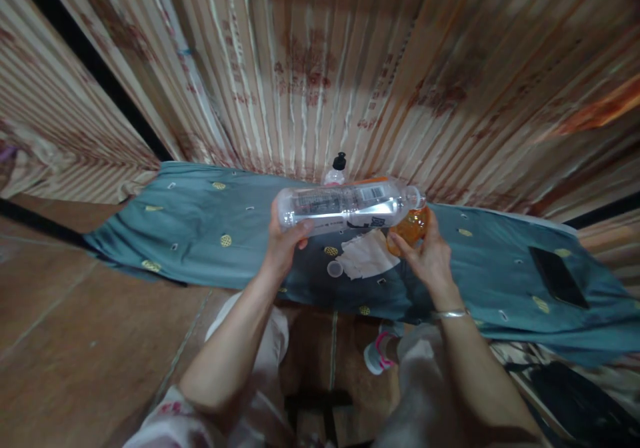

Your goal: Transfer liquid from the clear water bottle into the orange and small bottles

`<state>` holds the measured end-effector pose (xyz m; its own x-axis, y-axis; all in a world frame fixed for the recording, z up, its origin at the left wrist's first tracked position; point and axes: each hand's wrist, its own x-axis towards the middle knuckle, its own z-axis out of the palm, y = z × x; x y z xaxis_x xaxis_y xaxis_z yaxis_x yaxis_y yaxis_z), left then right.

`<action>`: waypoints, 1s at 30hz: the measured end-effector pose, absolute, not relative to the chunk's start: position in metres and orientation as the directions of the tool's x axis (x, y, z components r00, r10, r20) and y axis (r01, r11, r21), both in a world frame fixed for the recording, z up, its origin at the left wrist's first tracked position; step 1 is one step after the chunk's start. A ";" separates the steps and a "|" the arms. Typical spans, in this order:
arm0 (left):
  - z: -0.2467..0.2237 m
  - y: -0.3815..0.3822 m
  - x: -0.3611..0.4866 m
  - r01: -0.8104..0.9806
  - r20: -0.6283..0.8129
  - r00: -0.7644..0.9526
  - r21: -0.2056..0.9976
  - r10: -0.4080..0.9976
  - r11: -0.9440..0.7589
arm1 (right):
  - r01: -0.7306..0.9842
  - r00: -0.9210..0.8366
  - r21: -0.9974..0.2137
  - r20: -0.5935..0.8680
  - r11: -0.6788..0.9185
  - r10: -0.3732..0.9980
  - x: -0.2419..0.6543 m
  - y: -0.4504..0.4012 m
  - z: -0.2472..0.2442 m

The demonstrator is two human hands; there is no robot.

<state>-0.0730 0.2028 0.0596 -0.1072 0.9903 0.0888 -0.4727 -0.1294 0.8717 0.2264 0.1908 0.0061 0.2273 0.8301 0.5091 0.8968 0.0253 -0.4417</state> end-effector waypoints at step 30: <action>0.061 0.202 -0.076 -0.463 0.082 -0.139 0.876 0.987 -0.138 | 0.904 0.208 -0.426 0.529 0.045 0.822 0.226 0.192 0.003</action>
